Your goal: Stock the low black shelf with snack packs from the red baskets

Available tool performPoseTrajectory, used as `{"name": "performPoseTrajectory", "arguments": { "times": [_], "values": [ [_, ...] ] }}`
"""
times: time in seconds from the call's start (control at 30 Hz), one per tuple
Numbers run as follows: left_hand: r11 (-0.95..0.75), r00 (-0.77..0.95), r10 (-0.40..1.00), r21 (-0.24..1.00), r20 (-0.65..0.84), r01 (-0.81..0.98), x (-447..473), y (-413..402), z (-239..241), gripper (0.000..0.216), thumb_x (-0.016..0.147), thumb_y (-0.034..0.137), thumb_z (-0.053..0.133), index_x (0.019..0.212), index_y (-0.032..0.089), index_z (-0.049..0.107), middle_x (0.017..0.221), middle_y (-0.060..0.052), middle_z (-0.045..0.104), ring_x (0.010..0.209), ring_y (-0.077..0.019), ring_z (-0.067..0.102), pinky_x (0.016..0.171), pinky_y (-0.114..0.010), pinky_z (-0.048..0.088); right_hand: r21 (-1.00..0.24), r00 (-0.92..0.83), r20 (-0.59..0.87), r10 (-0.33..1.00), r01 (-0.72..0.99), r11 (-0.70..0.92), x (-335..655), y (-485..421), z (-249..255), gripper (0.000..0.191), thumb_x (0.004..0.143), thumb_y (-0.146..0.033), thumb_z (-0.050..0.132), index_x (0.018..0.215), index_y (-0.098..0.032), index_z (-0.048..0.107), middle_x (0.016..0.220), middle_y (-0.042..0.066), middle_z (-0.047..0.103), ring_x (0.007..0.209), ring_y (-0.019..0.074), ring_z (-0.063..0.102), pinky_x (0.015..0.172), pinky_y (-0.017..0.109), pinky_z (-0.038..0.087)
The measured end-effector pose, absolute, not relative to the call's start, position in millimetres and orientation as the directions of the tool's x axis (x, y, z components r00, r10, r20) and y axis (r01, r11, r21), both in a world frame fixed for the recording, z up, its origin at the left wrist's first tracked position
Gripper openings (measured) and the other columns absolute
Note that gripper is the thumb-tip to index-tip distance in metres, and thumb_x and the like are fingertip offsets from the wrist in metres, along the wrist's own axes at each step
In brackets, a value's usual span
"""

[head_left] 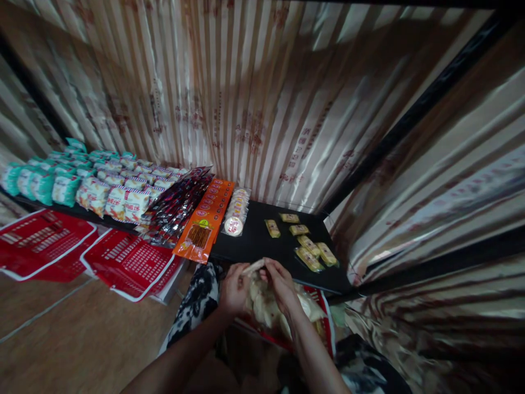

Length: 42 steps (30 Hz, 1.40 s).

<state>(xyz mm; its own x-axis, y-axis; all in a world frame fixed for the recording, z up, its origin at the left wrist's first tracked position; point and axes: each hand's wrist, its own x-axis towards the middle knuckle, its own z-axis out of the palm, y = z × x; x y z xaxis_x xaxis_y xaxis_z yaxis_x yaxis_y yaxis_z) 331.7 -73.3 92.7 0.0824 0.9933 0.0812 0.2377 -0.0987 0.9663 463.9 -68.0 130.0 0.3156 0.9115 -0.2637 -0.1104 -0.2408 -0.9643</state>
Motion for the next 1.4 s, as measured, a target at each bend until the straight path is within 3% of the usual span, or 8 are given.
{"name": "performPoseTrajectory", "arguments": {
  "times": [0.17,0.37,0.53,0.63,0.73,1.0,1.2,1.4],
  "values": [
    [0.283,0.087,0.959,0.936,-0.270,-0.211,326.6,-66.4,91.7,0.039,0.083,0.042,0.049,0.108,0.013,0.058,0.101,-0.008,0.065,0.079,-0.0156,0.063,0.063,-0.024,0.053,-0.958,0.254,-0.286,0.924,-0.110,-0.266,459.1,-66.8,123.5,0.048,0.060,-0.050,0.070,0.095,-0.017,0.065,0.075,0.001,0.066,0.054,0.0094,0.053,0.048,0.020,0.040],
    [0.389,0.123,0.920,0.830,-0.371,-0.399,319.5,-66.1,94.4,0.043,0.076,0.047,0.059,0.099,0.010,0.057,0.080,-0.006,0.066,0.062,-0.0130,0.063,0.053,-0.021,0.049,-0.966,0.224,-0.258,0.940,-0.066,-0.249,454.9,-65.2,112.3,0.047,0.057,-0.048,0.072,0.091,-0.016,0.066,0.079,0.003,0.068,0.065,0.0135,0.058,0.053,0.022,0.042],
    [0.374,0.076,0.927,0.909,-0.366,-0.183,311.6,-58.5,97.0,0.033,0.081,0.043,0.053,0.097,0.014,0.054,0.075,-0.002,0.065,0.055,-0.0103,0.059,0.044,-0.017,0.040,-0.956,0.167,-0.195,0.966,0.186,-0.225,458.2,-66.1,106.3,0.041,0.063,-0.050,0.064,0.087,-0.017,0.066,0.077,0.005,0.068,0.064,0.0165,0.059,0.057,0.027,0.044],
    [0.252,0.085,0.961,0.958,-0.264,0.134,301.4,-48.1,98.4,0.019,0.082,0.032,0.049,0.088,0.016,0.056,0.066,0.003,0.061,0.054,-0.0090,0.055,0.047,-0.017,0.038,-0.837,0.276,-0.009,0.961,0.523,-0.158,459.9,-68.5,111.2,0.046,0.067,-0.049,0.061,0.101,-0.019,0.065,0.090,0.008,0.067,0.062,0.0161,0.058,0.061,0.030,0.046],
    [0.040,0.191,0.973,0.914,-0.127,0.404,289.6,-35.9,103.6,0.012,0.078,0.025,0.051,0.083,0.019,0.061,0.068,0.004,0.062,0.063,-0.0103,0.056,0.058,-0.018,0.041,-0.748,0.265,0.183,0.947,0.662,-0.041,457.3,-66.2,120.5,0.053,0.074,-0.046,0.055,0.119,-0.019,0.055,0.105,0.010,0.062,0.058,0.0129,0.054,0.063,0.030,0.047],
    [-0.081,0.277,0.959,0.870,-0.066,0.486,275.1,-0.2,129.1,0.025,0.074,0.026,0.057,0.097,0.020,0.066,0.087,0.000,0.069,0.078,-0.0158,0.061,0.070,-0.022,0.044,-0.836,0.146,0.077,0.986,0.549,-0.016,451.1,-33.5,119.0,0.025,0.069,-0.039,0.059,0.082,-0.020,0.068,0.073,0.001,0.064,0.055,0.0119,0.050,0.057,0.025,0.042],
    [-0.047,0.046,0.999,0.807,0.024,0.589,280.2,19.4,136.2,0.045,0.077,0.021,0.052,0.121,0.016,0.051,0.102,-0.007,0.062,0.079,-0.0144,0.059,0.080,-0.027,0.046,-0.951,0.176,-0.048,0.983,0.294,-0.099,444.5,-5.2,112.6,0.029,0.063,-0.049,0.060,0.068,-0.020,0.058,0.055,-0.003,0.056,0.049,0.0112,0.047,0.049,0.023,0.038],
    [-0.189,0.042,0.977,0.757,0.209,0.626,291.4,18.8,117.1,0.047,0.080,0.015,0.041,0.127,0.015,0.044,0.120,-0.011,0.051,0.107,-0.0190,0.052,0.095,-0.033,0.042,-0.926,0.259,-0.039,0.965,0.353,-0.133,436.8,28.6,96.0,0.031,0.064,-0.052,0.058,0.068,-0.021,0.058,0.052,-0.002,0.057,0.048,0.0133,0.051,0.046,0.023,0.038]
  ]
}}
